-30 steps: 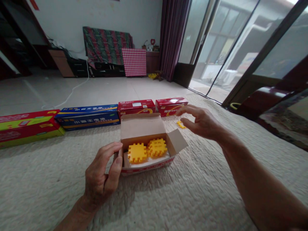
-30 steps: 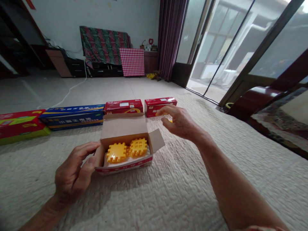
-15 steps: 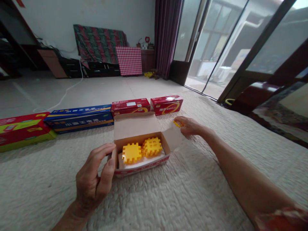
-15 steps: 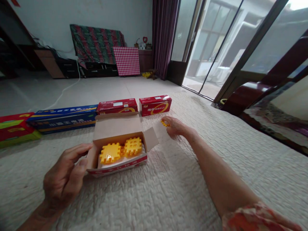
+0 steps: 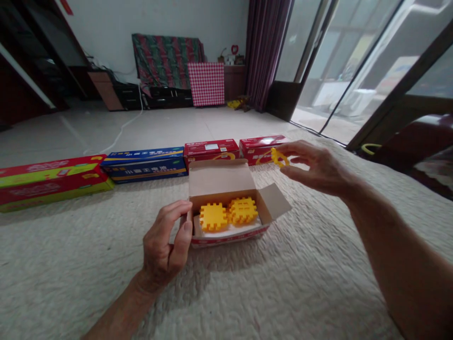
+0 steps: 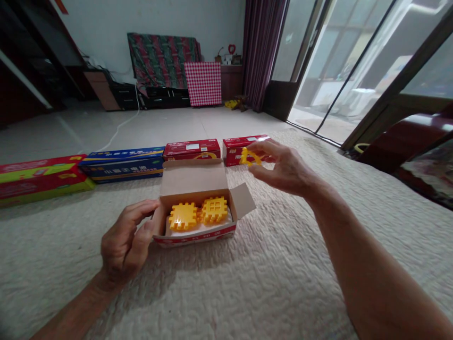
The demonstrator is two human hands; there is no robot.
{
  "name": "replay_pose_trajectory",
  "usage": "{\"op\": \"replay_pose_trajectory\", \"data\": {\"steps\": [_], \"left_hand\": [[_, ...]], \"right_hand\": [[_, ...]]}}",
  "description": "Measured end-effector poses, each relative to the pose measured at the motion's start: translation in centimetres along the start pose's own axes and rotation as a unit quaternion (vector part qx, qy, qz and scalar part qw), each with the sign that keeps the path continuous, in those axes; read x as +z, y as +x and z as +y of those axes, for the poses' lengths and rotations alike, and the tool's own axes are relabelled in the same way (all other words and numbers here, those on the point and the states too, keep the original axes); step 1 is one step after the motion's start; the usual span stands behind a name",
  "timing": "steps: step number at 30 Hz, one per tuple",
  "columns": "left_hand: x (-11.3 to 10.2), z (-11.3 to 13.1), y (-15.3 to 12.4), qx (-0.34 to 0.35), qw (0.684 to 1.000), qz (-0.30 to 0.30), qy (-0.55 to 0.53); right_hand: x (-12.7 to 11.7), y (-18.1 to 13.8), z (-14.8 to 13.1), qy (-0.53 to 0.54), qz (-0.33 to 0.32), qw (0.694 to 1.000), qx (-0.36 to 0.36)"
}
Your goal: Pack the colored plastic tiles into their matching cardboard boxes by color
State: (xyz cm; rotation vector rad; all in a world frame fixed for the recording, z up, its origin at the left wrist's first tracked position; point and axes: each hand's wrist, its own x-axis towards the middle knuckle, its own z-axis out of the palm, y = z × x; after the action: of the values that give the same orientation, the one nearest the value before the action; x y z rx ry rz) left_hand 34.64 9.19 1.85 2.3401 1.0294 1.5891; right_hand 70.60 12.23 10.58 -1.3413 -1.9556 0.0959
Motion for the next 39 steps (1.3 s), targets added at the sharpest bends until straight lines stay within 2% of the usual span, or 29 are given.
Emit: {"op": "replay_pose_trajectory", "data": {"steps": [3,6,9,14,17,20,22,24,26,28,29,31,34,37,39], "left_hand": [[0.0,0.1,0.0,-0.003,1.000,0.000,0.001],[-0.1,0.2,0.1,0.004,1.000,0.000,0.010],[-0.1,0.2,0.1,0.011,1.000,0.002,0.014],[0.1,0.2,0.2,0.016,1.000,0.005,0.011],[0.0,0.3,0.3,0.017,1.000,0.006,0.007],[-0.2,0.5,0.4,0.016,1.000,0.009,0.002],[-0.3,0.5,0.4,-0.001,1.000,0.025,-0.004],[-0.3,0.1,0.4,-0.054,0.997,0.059,-0.006],[-0.2,-0.4,0.4,-0.140,0.985,0.103,-0.008],[-0.1,-1.0,0.7,-0.244,0.958,0.144,-0.036],[-0.1,-1.2,0.9,-0.296,0.938,0.164,-0.068],[0.0,-1.4,1.5,-0.385,0.888,0.198,-0.158],[-0.3,-1.0,2.5,-0.447,0.821,0.224,-0.275],[-0.7,-0.1,3.1,-0.444,0.804,0.225,-0.326],[-0.8,0.4,3.1,-0.422,0.818,0.210,-0.330]], "right_hand": [[1.2,-0.4,-6.9,0.067,-0.051,0.993,-0.083],[3.4,-1.1,-10.9,0.068,-0.123,0.980,-0.141],[5.2,-1.4,-11.7,0.058,-0.156,0.974,-0.152],[6.8,-1.1,-11.2,0.031,-0.151,0.975,-0.159],[7.1,-1.0,-11.3,0.027,-0.128,0.976,-0.172],[6.2,-0.9,-11.4,0.019,-0.066,0.982,-0.174],[4.9,-0.9,-11.2,0.009,-0.009,0.988,-0.155],[3.6,-1.1,-10.4,-0.008,0.060,0.992,-0.114],[2.7,-1.6,-8.9,-0.031,0.130,0.990,-0.053],[2.5,-2.5,-7.1,-0.043,0.177,0.983,0.022],[2.6,-3.1,-6.3,-0.036,0.186,0.980,0.056],[3.1,-4.3,-5.1,0.022,0.162,0.977,0.140],[4.0,-5.6,-5.3,0.124,0.117,0.958,0.231],[4.7,-5.8,-6.9,0.209,0.110,0.941,0.242],[5.2,-5.4,-7.8,0.256,0.104,0.933,0.231]]}}
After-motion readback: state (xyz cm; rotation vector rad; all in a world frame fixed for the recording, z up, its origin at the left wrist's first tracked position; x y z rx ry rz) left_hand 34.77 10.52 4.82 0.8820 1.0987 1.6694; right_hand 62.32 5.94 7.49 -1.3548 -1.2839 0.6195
